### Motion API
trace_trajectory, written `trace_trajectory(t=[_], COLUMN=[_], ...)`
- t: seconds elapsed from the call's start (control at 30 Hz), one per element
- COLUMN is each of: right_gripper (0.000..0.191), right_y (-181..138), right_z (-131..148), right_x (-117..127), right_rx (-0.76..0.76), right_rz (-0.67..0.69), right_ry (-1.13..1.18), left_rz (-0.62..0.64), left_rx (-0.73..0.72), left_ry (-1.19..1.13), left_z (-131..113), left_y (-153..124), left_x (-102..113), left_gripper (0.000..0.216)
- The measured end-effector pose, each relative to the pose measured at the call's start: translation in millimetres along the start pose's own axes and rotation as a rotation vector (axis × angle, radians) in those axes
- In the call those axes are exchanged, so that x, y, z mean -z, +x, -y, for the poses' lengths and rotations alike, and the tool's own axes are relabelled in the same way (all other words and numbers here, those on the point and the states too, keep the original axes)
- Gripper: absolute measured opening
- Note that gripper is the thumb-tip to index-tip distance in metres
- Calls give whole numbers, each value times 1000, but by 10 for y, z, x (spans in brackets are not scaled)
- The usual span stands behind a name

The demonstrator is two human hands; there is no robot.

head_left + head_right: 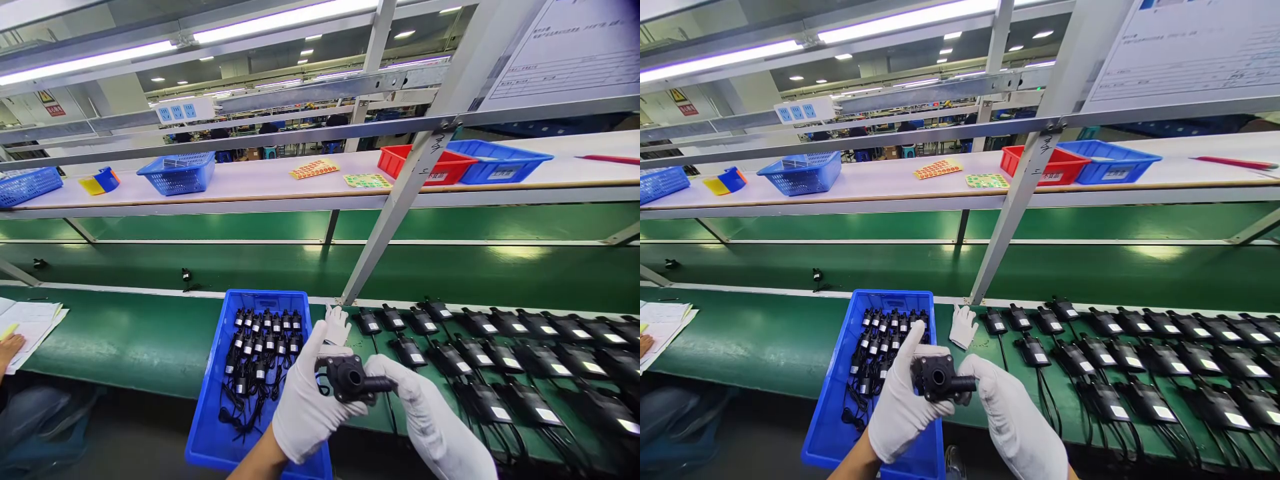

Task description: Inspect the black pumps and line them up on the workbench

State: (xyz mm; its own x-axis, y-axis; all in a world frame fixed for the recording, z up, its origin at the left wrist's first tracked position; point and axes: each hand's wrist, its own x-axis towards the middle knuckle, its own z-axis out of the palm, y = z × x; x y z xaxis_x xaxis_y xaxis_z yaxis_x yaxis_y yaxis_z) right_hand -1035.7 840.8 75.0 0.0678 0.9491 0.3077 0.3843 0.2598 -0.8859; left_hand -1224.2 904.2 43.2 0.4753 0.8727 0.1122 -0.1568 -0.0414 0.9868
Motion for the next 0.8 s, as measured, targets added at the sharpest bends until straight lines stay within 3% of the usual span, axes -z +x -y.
trace_trajectory(t=[0.23, 0.37, 0.43, 0.53, 0.63, 0.7, 0.8], right_gripper=[61, 61, 63, 55, 42, 45, 63], right_y=[42, 138, 201, 266, 268, 248, 254], right_z=[9, 72, 61, -70, -287, -420, -569], right_x=[-15, -4, 12, 38, 43, 20, -48], right_rx=[-1, -18, 15, 240, 395, 285, -23], right_rz=[12, 24, 38, 82, 60, 18, -103], right_ry=[7, -121, -184, -155, -73, 54, 418], left_rz=[-4, 15, 16, -63, -198, -350, -570], left_rx=[36, 84, 36, -169, -244, -99, 154], left_ry=[8, 36, 65, 327, 652, 773, 907], left_z=[-72, -137, -126, -62, 44, 159, 461], left_y=[36, 38, 14, -8, 91, 244, 497], left_x=[-3, -13, -3, 93, 377, 709, 1374], left_gripper=[119, 121, 115, 90, 86, 79, 67])
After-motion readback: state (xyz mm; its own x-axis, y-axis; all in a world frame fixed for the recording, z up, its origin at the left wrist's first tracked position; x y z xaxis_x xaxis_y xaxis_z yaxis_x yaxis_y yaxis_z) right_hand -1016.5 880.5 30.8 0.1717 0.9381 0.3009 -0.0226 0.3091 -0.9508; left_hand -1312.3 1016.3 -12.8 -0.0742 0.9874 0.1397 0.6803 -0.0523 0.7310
